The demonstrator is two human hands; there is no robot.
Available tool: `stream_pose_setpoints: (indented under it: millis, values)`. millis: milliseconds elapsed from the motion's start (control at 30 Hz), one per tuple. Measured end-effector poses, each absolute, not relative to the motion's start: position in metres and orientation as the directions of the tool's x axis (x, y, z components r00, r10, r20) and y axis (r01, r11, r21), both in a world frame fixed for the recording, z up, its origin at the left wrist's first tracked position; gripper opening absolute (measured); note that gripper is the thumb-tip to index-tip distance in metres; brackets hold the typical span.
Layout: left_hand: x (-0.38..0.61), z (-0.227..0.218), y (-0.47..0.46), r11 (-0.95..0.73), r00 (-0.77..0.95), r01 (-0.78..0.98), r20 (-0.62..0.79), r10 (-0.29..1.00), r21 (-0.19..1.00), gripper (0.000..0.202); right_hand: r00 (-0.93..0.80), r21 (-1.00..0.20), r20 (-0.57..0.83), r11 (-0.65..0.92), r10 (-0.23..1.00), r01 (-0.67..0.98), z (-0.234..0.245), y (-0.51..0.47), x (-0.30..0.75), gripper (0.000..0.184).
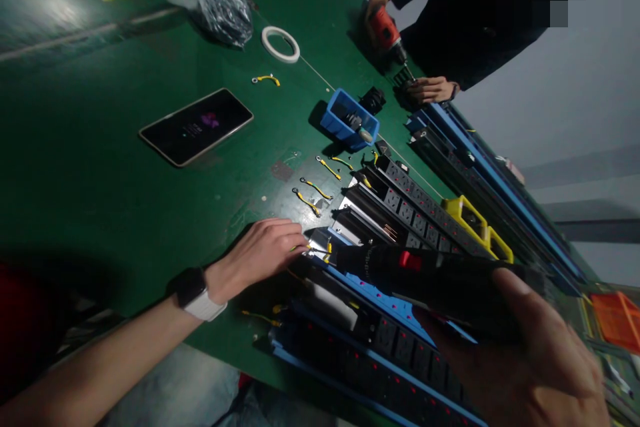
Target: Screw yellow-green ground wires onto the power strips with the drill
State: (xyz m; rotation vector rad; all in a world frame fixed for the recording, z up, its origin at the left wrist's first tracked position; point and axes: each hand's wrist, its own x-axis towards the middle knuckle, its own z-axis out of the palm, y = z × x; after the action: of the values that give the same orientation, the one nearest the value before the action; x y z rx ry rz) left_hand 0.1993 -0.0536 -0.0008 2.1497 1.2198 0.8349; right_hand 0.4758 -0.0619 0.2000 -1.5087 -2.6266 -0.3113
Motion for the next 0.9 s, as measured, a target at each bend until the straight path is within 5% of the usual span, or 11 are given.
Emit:
stream_pose_setpoints:
  millis: [133,300,667,900]
  values:
    - [0.198,-0.002,-0.053,-0.461,0.431,0.546,0.237,0.871,0.699,0.025,-0.765,0.375,0.145,0.681,0.627,0.629,0.211,-0.056,0.458,0.073]
    - [0.196,-0.002,-0.052,-0.444,0.441,0.537,0.21,0.873,0.717,0.024,-0.82,0.463,0.082,0.707,0.566,0.534,0.219,-0.049,0.432,0.086]
    - [0.195,-0.009,-0.055,-0.43,0.408,0.554,0.217,0.887,0.713,0.018,-0.73,0.545,0.067,0.588,0.68,0.598,0.215,-0.054,0.41,0.102]
    - [0.195,-0.008,-0.058,-0.435,0.39,0.546,0.242,0.888,0.717,0.029,-0.672,0.597,0.054,0.515,0.739,0.615,0.213,-0.059,0.399,0.089]
